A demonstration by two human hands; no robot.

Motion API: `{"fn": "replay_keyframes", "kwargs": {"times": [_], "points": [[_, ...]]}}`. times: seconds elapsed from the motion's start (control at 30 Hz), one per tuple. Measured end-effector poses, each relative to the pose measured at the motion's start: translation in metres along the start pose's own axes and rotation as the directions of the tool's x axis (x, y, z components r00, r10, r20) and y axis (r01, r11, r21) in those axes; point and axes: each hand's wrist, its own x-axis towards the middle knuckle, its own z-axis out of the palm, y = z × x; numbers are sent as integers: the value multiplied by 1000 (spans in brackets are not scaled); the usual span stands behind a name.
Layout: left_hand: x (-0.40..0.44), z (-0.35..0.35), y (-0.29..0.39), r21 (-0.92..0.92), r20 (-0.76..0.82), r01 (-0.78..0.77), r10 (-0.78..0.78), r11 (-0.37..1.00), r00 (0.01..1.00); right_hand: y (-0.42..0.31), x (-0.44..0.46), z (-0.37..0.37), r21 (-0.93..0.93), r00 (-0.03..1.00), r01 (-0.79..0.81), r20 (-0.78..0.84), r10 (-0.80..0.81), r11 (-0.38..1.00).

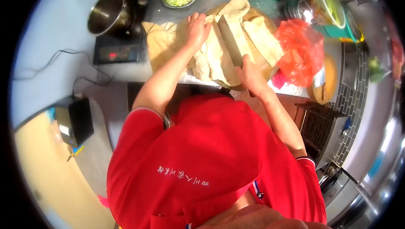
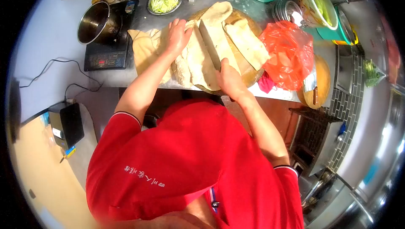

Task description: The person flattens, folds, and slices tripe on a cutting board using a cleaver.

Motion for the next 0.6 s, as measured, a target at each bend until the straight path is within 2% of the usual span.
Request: {"fn": "replay_keyframes", "kwargs": {"times": [0.07, 0.17, 0.27, 0.37, 0.47, 0.57, 0.6], "points": [[-1, -1, 0, 5, -6, -3, 3, 1000, 1000, -3, -22, -11, 12, 999, -7, 53, 6, 1000], [-1, 2, 0, -4, -4, -5, 5, 1000, 1000, 24, -71, -4, -50, 993, 114, -12, -115, 992], [-1, 1, -1, -1, -3, -4, 4, 1000, 1000, 45, -77, 18, 5, 999, 20, -26, -20, 1000], [0, 1, -1, -9, 12, 8, -8, 1000, 1000, 49, -74, 16, 4, 999, 9, -37, -8, 1000], [0, 2, -3, -26, 13, 20, -20, 999, 1000, 49, -84, 4, 52, 999, -51, 22, 50, 997], [3, 3, -8, -1, 20, 26, -26, 1000, 999, 77, -124, 6, 37, 1000, -10, 2, 10, 999], [4, 3, -8, 11, 27, 32, -32, 999, 999, 91, -140, 4, 1, 999, -49, 5, 49, 999]]}}
